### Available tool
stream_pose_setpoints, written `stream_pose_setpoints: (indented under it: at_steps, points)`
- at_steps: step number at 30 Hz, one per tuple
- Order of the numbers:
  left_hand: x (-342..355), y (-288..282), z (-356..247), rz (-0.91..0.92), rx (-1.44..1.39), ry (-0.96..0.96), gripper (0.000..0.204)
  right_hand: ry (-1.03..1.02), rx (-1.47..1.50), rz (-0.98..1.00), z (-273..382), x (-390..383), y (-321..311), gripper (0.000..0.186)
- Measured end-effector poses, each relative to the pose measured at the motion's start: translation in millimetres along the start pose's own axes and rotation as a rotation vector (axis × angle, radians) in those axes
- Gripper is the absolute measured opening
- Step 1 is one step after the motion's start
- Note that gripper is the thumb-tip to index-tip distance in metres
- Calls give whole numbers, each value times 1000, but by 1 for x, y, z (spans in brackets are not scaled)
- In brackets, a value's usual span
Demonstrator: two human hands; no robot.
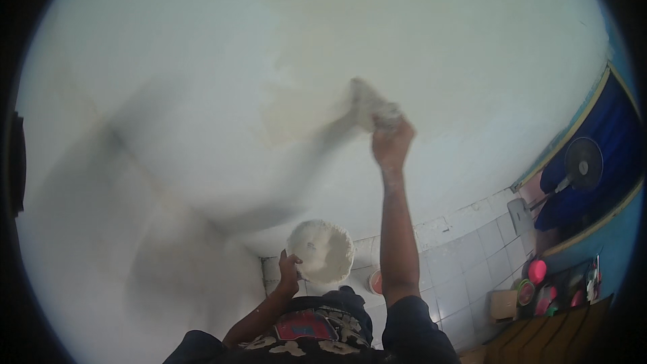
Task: The person applies white plaster to a wall using a trowel and a bucket. They repeatedly scoop plaster from the bucket and spread it onto the wall surface in smooth strokes.
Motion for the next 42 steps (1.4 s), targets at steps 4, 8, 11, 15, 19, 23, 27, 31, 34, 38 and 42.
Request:
stream_pose_setpoints:
  at_steps: [4,8,11,15,19,23,27,31,34,38,42]
  points:
    - [11,-6,16,1,-50,-8,74,-14,-139,-243,88,33,-21,23]
    - [12,-6,17,-20,-34,-24,74,-342,-350,-17,116,8,59,59]
    - [12,-11,22,-34,-38,-34,75,-390,-389,160,84,-64,109,72]
    - [18,-13,29,-24,-16,-39,78,-193,-383,496,-10,-178,135,74]
    - [7,-6,14,-88,5,-96,80,-199,-365,568,-1,-205,125,70]
    - [16,-14,27,-62,-40,-31,77,214,-543,983,78,-136,118,67]
    - [11,-6,17,-26,-70,-19,75,-410,-295,211,171,-36,86,71]
    - [3,0,6,-58,-65,-32,73,-481,-355,212,156,-30,115,76]
    - [7,-3,14,-39,-100,-13,73,-497,-318,274,107,-85,130,75]
    - [0,2,1,-51,-66,-21,75,-293,-350,495,27,-173,138,72]
    - [-8,2,-11,-63,-68,-50,76,151,-239,828,28,-184,142,57]
Point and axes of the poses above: each hand's wrist, its own x-axis towards the middle knuckle, its own y-axis out of the palm, z = x × y, the point moved 8 cm from there along x, towards the middle knuckle, and after that the axes turned 10 degrees about y, right-handed, at the moved point
